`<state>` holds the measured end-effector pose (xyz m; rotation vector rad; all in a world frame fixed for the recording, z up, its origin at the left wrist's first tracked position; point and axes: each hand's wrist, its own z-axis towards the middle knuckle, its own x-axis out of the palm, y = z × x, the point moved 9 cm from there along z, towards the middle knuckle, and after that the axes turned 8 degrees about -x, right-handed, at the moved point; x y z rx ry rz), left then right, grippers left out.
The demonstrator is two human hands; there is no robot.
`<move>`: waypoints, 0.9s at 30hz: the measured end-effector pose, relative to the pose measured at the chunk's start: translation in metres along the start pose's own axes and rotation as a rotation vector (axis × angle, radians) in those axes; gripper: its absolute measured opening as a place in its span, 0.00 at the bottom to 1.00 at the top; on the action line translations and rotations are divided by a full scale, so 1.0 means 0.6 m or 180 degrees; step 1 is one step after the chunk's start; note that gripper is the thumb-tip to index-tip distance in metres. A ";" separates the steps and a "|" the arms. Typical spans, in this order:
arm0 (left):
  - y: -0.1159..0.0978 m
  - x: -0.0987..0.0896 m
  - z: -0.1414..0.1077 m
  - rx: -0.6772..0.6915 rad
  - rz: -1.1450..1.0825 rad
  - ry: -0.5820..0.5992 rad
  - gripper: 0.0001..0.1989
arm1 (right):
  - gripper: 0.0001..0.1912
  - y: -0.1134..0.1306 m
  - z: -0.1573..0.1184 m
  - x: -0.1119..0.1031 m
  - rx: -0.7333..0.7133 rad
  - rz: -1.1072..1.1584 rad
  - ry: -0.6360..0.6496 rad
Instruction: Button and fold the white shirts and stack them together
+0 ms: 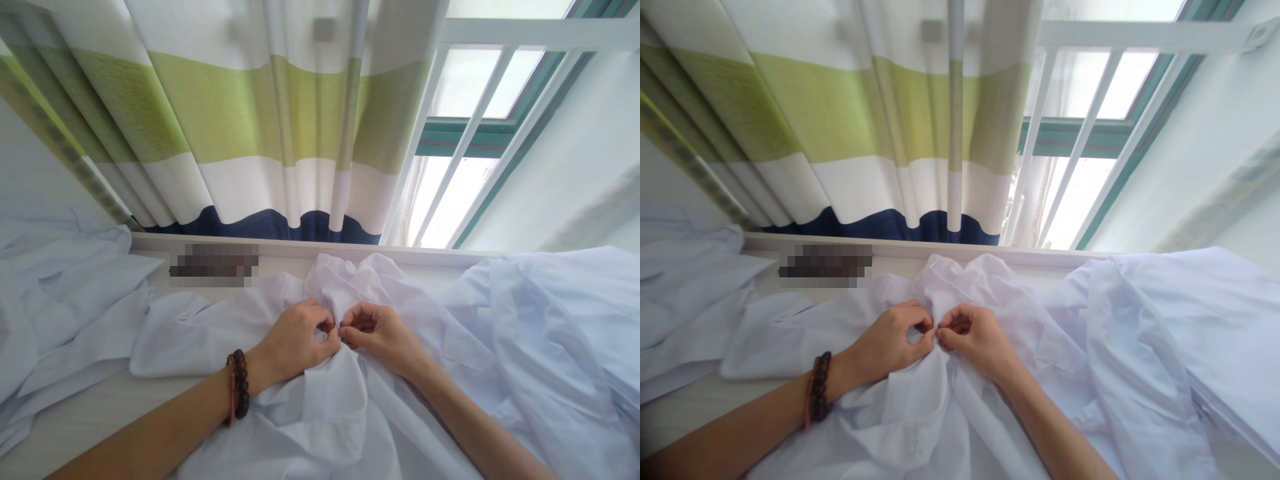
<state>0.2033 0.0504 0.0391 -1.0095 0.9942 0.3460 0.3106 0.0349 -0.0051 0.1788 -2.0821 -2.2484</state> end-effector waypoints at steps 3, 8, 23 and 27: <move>0.001 0.003 -0.002 -0.0023 0.0213 -0.0080 0.05 | 0.08 0.001 -0.001 -0.002 -0.0074 -0.0092 -0.0070; 0.008 0.001 -0.003 -0.0010 -0.0048 -0.0106 0.06 | 0.09 -0.001 -0.001 -0.003 -0.0085 -0.0052 -0.0088; 0.013 -0.005 0.001 0.0062 -0.0771 -0.0016 0.05 | 0.06 0.032 -0.002 0.010 -0.0364 -0.1161 0.0085; 0.011 -0.005 -0.001 0.0124 -0.0729 -0.0027 0.06 | 0.10 0.057 -0.014 0.030 -0.0757 -0.2461 0.0267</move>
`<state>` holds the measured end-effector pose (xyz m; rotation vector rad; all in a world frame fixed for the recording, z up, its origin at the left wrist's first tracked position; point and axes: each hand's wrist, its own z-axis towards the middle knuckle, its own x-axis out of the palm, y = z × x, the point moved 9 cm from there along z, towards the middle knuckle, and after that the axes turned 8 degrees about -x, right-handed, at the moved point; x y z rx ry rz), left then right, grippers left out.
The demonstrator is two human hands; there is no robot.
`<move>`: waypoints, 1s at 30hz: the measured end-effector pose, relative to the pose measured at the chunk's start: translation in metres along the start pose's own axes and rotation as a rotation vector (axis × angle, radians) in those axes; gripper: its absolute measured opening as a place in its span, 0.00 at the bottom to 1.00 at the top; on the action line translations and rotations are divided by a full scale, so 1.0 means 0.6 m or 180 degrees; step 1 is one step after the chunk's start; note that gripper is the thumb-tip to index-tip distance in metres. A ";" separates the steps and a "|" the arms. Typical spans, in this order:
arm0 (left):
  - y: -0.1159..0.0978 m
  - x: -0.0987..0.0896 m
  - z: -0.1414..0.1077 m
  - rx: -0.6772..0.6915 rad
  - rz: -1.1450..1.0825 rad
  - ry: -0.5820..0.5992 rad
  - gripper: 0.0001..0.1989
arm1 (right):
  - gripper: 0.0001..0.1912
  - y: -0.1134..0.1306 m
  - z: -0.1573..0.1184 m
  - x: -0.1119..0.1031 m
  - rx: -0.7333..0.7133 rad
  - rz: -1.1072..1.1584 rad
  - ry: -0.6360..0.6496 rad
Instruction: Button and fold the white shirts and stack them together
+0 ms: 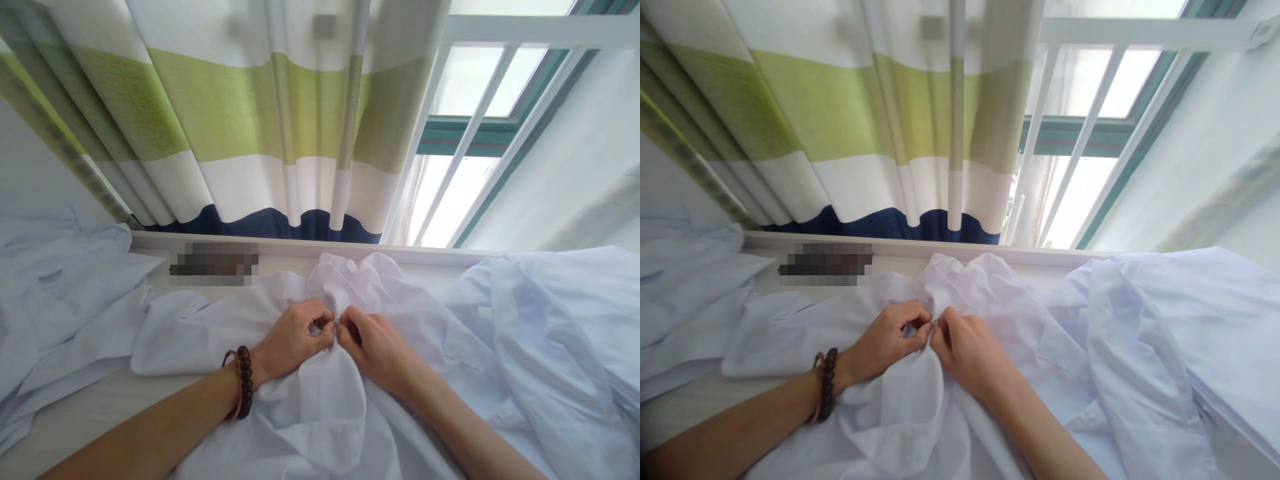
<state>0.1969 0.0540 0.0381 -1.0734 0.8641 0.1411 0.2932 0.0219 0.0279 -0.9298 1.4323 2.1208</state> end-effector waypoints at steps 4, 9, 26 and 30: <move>0.000 0.002 0.001 0.0054 -0.0054 0.0125 0.05 | 0.11 0.008 -0.006 0.009 -0.0217 -0.0236 0.0345; -0.002 0.001 0.004 0.0099 -0.0254 0.0320 0.06 | 0.11 0.002 -0.003 0.003 -0.0332 0.0447 0.0389; 0.001 0.007 0.004 -0.0278 -0.0448 0.0409 0.06 | 0.14 -0.021 -0.001 0.011 -0.0091 0.1368 0.0240; 0.007 0.011 0.003 -0.0425 -0.0320 0.0512 0.05 | 0.12 -0.006 -0.006 0.006 -0.0379 0.0614 0.0119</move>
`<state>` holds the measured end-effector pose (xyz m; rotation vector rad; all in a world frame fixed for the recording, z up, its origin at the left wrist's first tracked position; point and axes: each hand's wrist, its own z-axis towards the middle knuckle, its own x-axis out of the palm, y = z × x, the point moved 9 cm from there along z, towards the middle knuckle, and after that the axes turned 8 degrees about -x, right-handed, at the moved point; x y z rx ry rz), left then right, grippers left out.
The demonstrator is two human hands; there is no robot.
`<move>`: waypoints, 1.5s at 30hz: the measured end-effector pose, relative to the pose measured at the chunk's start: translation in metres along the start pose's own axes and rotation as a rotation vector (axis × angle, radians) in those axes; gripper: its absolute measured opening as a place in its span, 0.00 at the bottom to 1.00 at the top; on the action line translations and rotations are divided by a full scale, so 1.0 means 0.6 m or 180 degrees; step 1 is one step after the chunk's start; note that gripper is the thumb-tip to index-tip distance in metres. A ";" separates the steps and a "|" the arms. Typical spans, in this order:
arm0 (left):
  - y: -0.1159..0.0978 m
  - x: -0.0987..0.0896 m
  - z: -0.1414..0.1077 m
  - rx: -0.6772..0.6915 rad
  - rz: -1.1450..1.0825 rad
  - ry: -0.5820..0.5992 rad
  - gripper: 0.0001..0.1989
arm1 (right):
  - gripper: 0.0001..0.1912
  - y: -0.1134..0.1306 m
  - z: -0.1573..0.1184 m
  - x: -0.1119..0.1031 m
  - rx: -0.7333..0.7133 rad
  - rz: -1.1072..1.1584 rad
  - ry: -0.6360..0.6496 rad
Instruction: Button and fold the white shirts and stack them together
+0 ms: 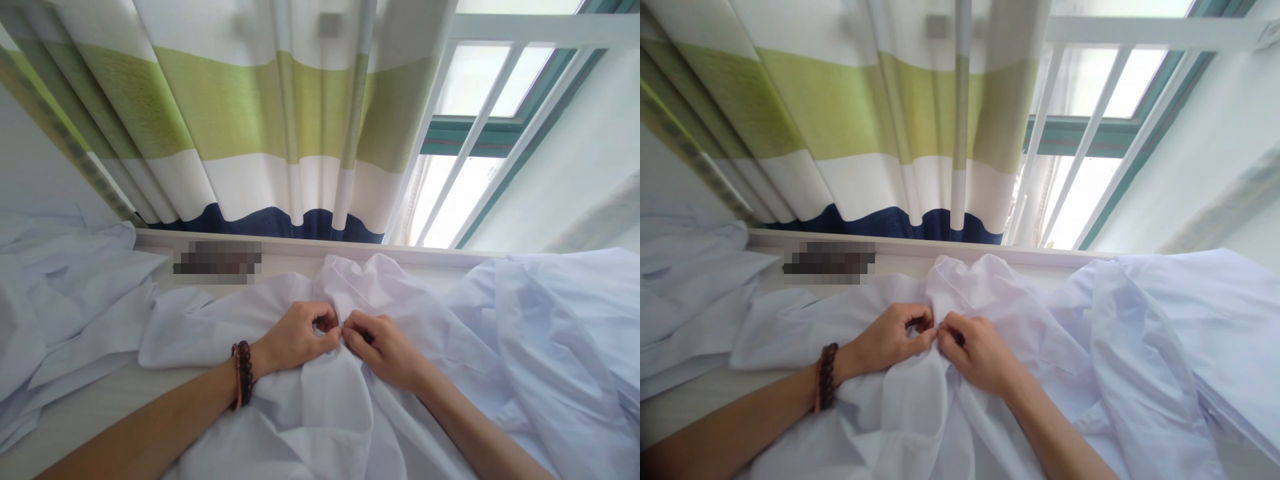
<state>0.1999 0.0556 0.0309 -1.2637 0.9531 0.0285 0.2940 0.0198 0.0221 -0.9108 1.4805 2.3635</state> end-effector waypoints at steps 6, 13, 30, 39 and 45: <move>0.000 0.001 -0.006 0.0057 0.0330 -0.0245 0.04 | 0.10 0.007 -0.003 0.010 -0.0096 -0.0736 0.0171; 0.011 -0.001 0.001 -0.0004 -0.0143 -0.0016 0.07 | 0.12 -0.003 0.002 0.003 0.0071 0.0186 -0.0031; -0.021 -0.009 -0.011 0.0278 -0.0174 0.0445 0.20 | 0.16 -0.038 0.002 -0.025 0.0513 0.1204 -0.0674; -0.016 0.006 -0.047 0.0073 0.2215 0.1141 0.33 | 0.15 -0.092 0.021 -0.085 0.0802 0.0969 -0.1260; -0.054 -0.025 -0.042 0.0002 0.2392 0.0626 0.28 | 0.16 -0.088 0.035 -0.087 0.0837 0.0844 -0.0899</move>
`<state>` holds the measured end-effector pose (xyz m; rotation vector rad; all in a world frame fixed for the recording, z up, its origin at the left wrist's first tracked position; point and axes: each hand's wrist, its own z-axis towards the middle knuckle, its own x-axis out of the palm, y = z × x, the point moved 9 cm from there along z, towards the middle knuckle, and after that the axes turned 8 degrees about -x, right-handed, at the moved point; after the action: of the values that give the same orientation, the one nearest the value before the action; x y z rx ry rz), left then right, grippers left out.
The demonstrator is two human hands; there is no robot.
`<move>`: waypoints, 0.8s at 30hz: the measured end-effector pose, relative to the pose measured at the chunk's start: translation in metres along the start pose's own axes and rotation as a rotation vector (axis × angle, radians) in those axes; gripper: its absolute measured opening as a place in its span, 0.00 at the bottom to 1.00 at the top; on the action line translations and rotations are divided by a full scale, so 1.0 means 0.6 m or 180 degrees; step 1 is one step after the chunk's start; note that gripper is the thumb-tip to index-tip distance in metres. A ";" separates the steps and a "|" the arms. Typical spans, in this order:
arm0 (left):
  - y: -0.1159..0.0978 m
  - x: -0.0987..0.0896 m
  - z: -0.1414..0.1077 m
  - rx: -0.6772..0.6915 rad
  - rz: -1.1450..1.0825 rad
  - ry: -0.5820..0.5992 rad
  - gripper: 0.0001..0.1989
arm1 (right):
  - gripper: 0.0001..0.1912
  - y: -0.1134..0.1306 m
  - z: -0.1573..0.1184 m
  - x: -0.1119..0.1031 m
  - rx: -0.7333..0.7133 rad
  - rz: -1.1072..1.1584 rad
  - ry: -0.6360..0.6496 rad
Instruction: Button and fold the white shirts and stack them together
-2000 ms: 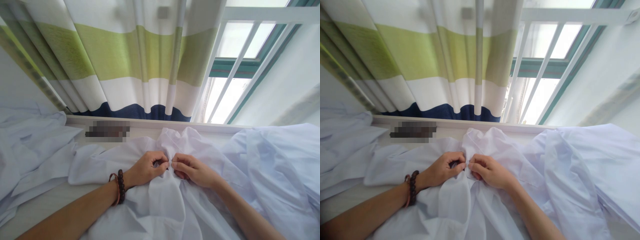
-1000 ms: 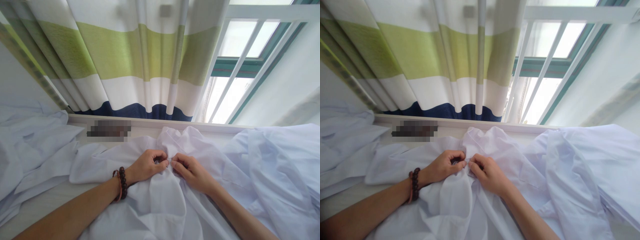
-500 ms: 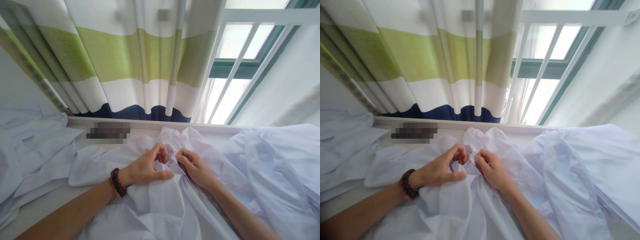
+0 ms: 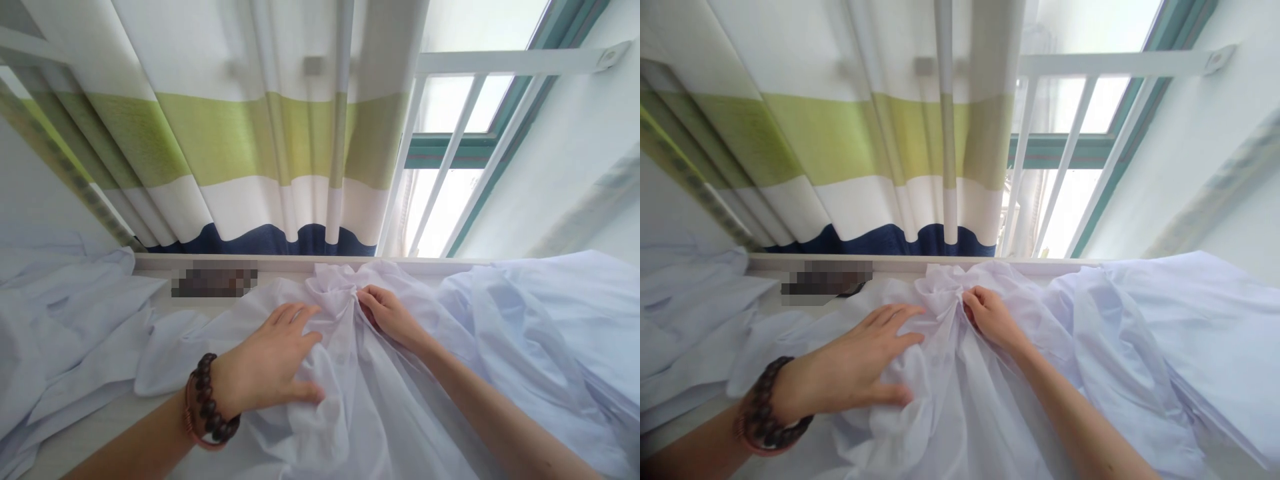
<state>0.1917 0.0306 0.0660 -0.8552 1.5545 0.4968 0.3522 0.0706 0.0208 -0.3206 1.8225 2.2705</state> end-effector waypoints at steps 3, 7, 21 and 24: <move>-0.022 -0.028 0.004 0.0067 -0.0505 -0.0373 0.16 | 0.13 0.028 -0.023 -0.013 -0.0108 -0.0621 0.0284; -0.023 0.002 0.034 -0.0232 -0.0702 -0.0040 0.21 | 0.07 0.048 -0.065 -0.013 -0.0181 -0.1823 0.0852; -0.004 0.017 0.065 -0.0854 -0.0122 -0.0226 0.25 | 0.07 0.042 -0.132 -0.035 0.0081 -0.2780 0.1058; -0.014 0.009 0.055 -0.0780 -0.0176 -0.0380 0.23 | 0.07 0.044 -0.141 -0.045 0.0080 -0.2795 0.0929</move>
<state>0.2199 0.0482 0.0563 -1.0333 1.3750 0.6958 0.3729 -0.0187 0.0355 -1.2171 1.3870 1.6223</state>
